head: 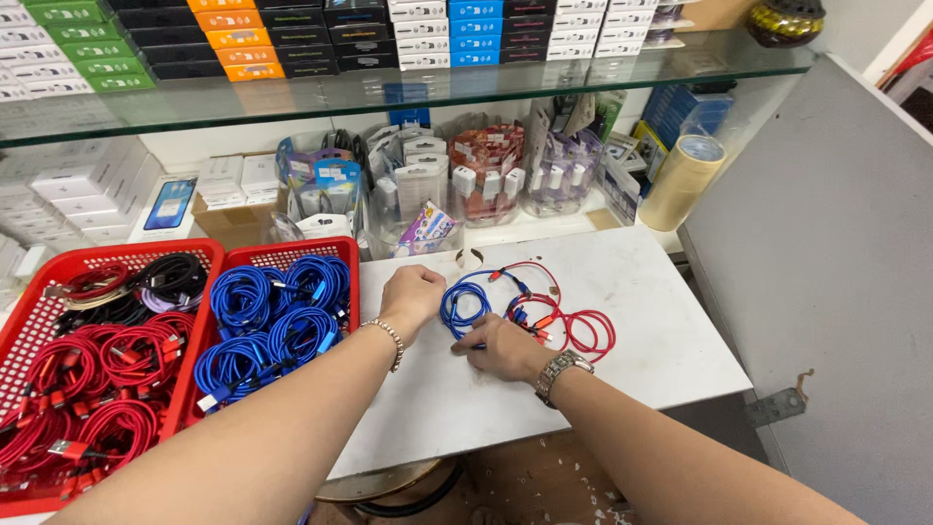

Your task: The person untangles and coils red and blue USB cables on a white table, then places them into red plastic baskets. The person handles each cable individually, straightens it, wraps it into a loop, and deposits it into the appropriate basket.

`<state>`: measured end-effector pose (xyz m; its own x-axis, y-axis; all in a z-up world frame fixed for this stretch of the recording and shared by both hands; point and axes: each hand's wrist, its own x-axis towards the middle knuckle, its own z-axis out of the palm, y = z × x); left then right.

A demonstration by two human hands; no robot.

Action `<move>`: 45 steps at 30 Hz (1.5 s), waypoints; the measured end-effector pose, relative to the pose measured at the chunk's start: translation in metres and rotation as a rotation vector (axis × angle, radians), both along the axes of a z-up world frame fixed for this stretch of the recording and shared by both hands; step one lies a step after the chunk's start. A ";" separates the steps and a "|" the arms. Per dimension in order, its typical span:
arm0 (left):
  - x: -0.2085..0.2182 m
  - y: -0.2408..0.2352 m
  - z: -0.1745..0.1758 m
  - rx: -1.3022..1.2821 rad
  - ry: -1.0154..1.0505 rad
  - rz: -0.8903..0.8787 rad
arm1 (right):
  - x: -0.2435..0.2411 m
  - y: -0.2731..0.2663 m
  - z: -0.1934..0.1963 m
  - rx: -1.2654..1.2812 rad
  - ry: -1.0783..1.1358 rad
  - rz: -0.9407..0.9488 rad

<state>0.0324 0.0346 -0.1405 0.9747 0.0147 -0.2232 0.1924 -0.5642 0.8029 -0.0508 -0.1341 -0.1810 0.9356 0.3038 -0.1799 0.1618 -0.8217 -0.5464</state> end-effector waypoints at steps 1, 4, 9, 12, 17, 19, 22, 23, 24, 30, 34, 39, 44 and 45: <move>0.000 0.004 -0.003 -0.025 0.086 -0.011 | -0.003 0.003 -0.005 -0.025 -0.052 0.014; 0.006 0.012 -0.018 -0.111 0.226 -0.037 | -0.007 0.012 -0.005 -0.037 -0.163 0.023; 0.029 0.007 -0.047 -0.322 0.346 0.009 | -0.003 0.018 0.036 0.090 -0.218 0.073; 0.040 0.001 -0.045 -0.489 0.390 -0.006 | 0.002 0.011 0.065 0.248 0.086 -0.020; 0.024 -0.005 0.002 -0.530 0.344 -0.385 | 0.015 -0.008 0.089 0.455 -0.243 -0.292; 0.015 -0.007 0.029 -0.420 0.243 -0.364 | 0.018 -0.014 0.093 0.561 -0.110 -0.276; 0.022 0.005 0.063 -0.529 0.132 -0.280 | 0.017 -0.019 0.101 0.843 0.242 -0.323; 0.027 0.012 0.071 -0.609 0.103 -0.247 | 0.014 -0.023 0.104 0.963 0.292 -0.313; 0.034 0.022 0.077 -0.683 0.058 -0.219 | 0.011 -0.026 0.109 1.082 0.344 -0.302; 0.073 0.084 0.096 -0.839 -0.230 0.317 | -0.010 -0.053 0.140 1.033 0.395 -0.402; 0.061 0.082 0.102 -0.804 -0.077 0.149 | -0.018 -0.054 0.156 1.244 0.327 -0.423; 0.009 0.017 0.101 -0.723 0.310 -0.311 | -0.016 -0.019 0.174 1.147 0.431 -0.315; -0.004 -0.007 0.095 -0.735 0.344 -0.445 | -0.034 0.005 0.179 0.972 0.455 -0.235; -0.002 -0.009 0.092 -0.753 0.295 -0.386 | -0.038 0.004 0.179 0.962 0.439 -0.254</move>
<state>0.0308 0.0261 -0.0488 0.7831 -0.5537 -0.2831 0.3551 0.0244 0.9345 -0.0893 -0.1304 -0.0017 0.9030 0.3031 -0.3045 -0.3194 -0.0004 -0.9476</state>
